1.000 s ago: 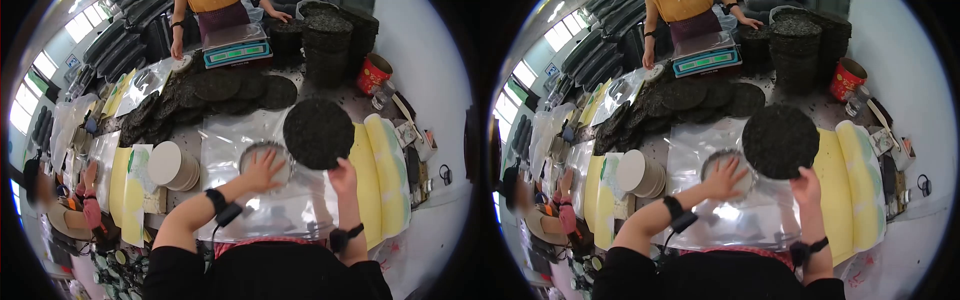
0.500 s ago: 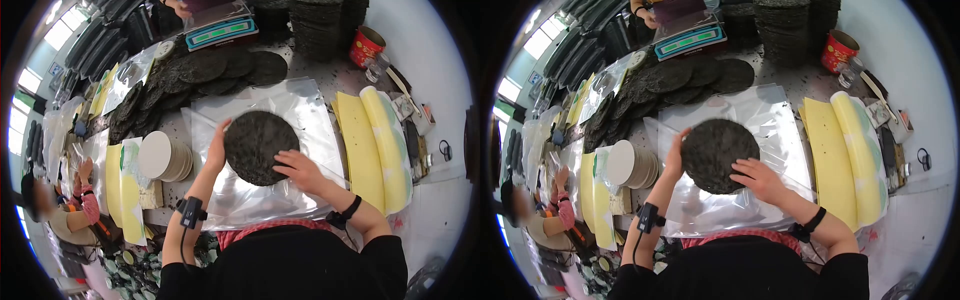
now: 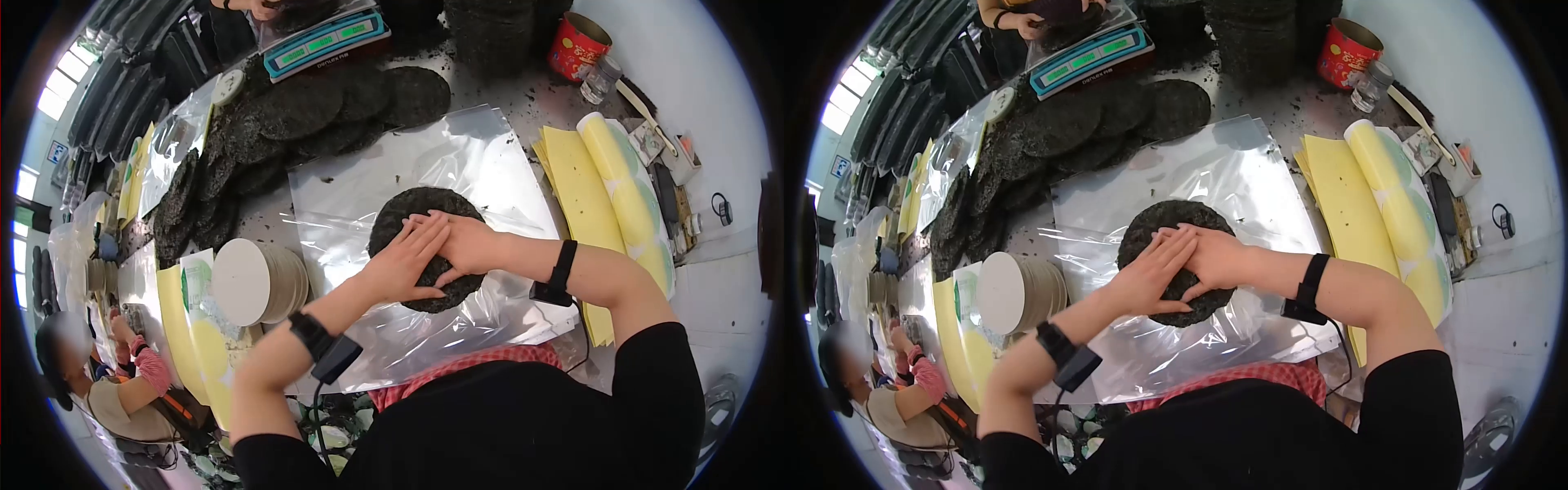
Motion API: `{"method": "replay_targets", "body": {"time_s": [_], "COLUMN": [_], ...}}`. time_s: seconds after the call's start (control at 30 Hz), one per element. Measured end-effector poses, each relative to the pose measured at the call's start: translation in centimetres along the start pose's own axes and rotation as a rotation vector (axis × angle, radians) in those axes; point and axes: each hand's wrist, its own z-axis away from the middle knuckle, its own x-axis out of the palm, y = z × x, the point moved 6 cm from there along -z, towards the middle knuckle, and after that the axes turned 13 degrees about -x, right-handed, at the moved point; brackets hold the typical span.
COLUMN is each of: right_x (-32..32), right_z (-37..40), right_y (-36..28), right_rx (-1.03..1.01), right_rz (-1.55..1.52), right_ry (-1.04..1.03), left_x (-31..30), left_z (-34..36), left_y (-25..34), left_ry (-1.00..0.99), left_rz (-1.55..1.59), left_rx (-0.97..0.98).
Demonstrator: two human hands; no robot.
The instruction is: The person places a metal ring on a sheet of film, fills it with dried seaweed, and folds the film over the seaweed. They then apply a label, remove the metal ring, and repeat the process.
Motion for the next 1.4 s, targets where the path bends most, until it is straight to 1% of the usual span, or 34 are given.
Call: {"method": "replay_targets", "body": {"time_s": [0.07, 0.1, 0.2, 0.23, 0.3, 0.33, 0.37, 0.47, 0.5, 0.57, 0.6, 0.63, 0.67, 0.73, 0.77, 0.83, 0.87, 0.9, 0.93, 1.0, 1.1, 1.2, 1.23, 1.3, 1.33, 1.37, 1.4], "right_x": [1.7, 1.9, 2.6, 4.3, 5.6, 6.2, 6.8, 6.4, 4.9, 5.2, 4.8, 3.9, 3.3, 3.0, 0.0, -6.8, -8.4, -7.7, -6.5, -2.2, 0.0, 0.2, 0.2, -0.5, -1.1, -2.0, -4.9], "right_z": [-0.5, -1.1, -1.5, -1.4, -1.6, -1.2, -0.8, -1.3, -1.6, -1.7, -1.7, -1.8, -1.9, -2.1, -2.4, -0.8, 0.7, 1.9, 2.0, 0.6, -0.4, -0.7, -0.7, -0.6, -0.6, -0.6, -0.9], "right_y": [0.8, 0.8, 1.0, 1.3, 2.5, 2.1, 1.4, 1.8, 1.2, 1.2, 1.0, 0.8, 0.8, 1.5, 0.4, 1.2, 2.1, 4.7, 6.8, 7.8, 6.4, 6.4, 6.3, 6.9, 5.9, 3.8, 1.2], "right_rx": [0.127, 0.145, 0.221, 0.273, 0.327, 0.359, 0.335, 0.25, 0.266, 0.25, 0.237, 0.201, 0.211, 0.163, 0.078, 0.462, 0.654, 0.557, 0.438, 0.457, 0.545, 0.604, 0.6, 0.587, 0.58, 0.492, 0.39], "right_rz": [-0.089, -0.025, 0.042, 0.097, 0.096, 0.093, 0.098, 0.175, 0.167, 0.073, 0.029, 0.059, -0.023, -0.152, -0.292, -0.436, -0.514, -0.165, 0.018, -0.118, -0.056, -0.017, 0.027, 0.0, -0.018, -0.015, -0.003], "right_ry": [-0.215, -0.251, -0.374, -0.375, -0.292, -0.255, -0.225, -0.068, -0.232, -0.217, -0.217, -0.16, -0.15, -0.083, -0.077, 0.277, 0.449, 0.685, 0.713, 0.372, 0.358, 0.277, 0.32, 0.375, 0.393, 0.482, 0.573], "left_x": [1.2, 1.7, 2.8, 3.5, 4.1, 4.3, 4.1, 2.6, 1.0, -2.0, -3.9, -5.7, -4.7, -1.8, -1.5, -2.3, -2.2, -2.2, -2.0, -1.6, -1.0, -0.5, -0.8, -0.4, 0.0, 0.0, -0.6], "left_z": [-1.5, -2.1, -2.8, -2.8, -3.2, -3.1, -3.0, -2.6, -2.7, -2.7, -2.4, -1.6, -1.5, -2.2, -2.2, -2.0, -2.0, -2.1, -2.1, -2.4, -2.9, -3.2, -3.3, -3.2, -3.0, -2.8, -2.9], "left_y": [-1.0, -1.4, -1.9, -2.2, -2.8, -2.4, -2.2, -1.9, -1.8, -1.6, -1.0, -0.4, -1.5, -6.0, -6.3, -6.1, -5.8, -5.6, -5.3, -5.4, -4.7, -4.0, -3.9, -3.3, -3.3, -3.6, -4.4], "left_ry": [-0.043, -0.165, -0.228, -0.156, -0.167, -0.174, -0.117, -0.124, -0.064, 0.047, 0.349, 0.65, 0.655, 0.664, 0.69, 0.628, 0.59, 0.568, 0.549, 0.507, 0.58, 0.489, 0.493, 0.497, 0.451, 0.413, 0.389], "left_rz": [0.024, 0.024, -0.019, -0.047, -0.159, -0.21, -0.193, -0.023, 0.045, 0.202, 0.175, 0.147, 0.161, 0.186, 0.225, 0.29, 0.334, 0.338, 0.282, 0.162, -0.081, -0.298, -0.38, -0.532, -0.461, -0.392, -0.329], "left_rx": [-0.013, -0.068, -0.139, -0.128, -0.173, -0.19, -0.18, -0.183, -0.182, -0.164, -0.176, -0.206, -0.273, -0.4, -0.384, -0.38, -0.385, -0.399, -0.422, -0.469, -0.358, -0.332, -0.33, -0.328, -0.336, -0.351, -0.371]}}
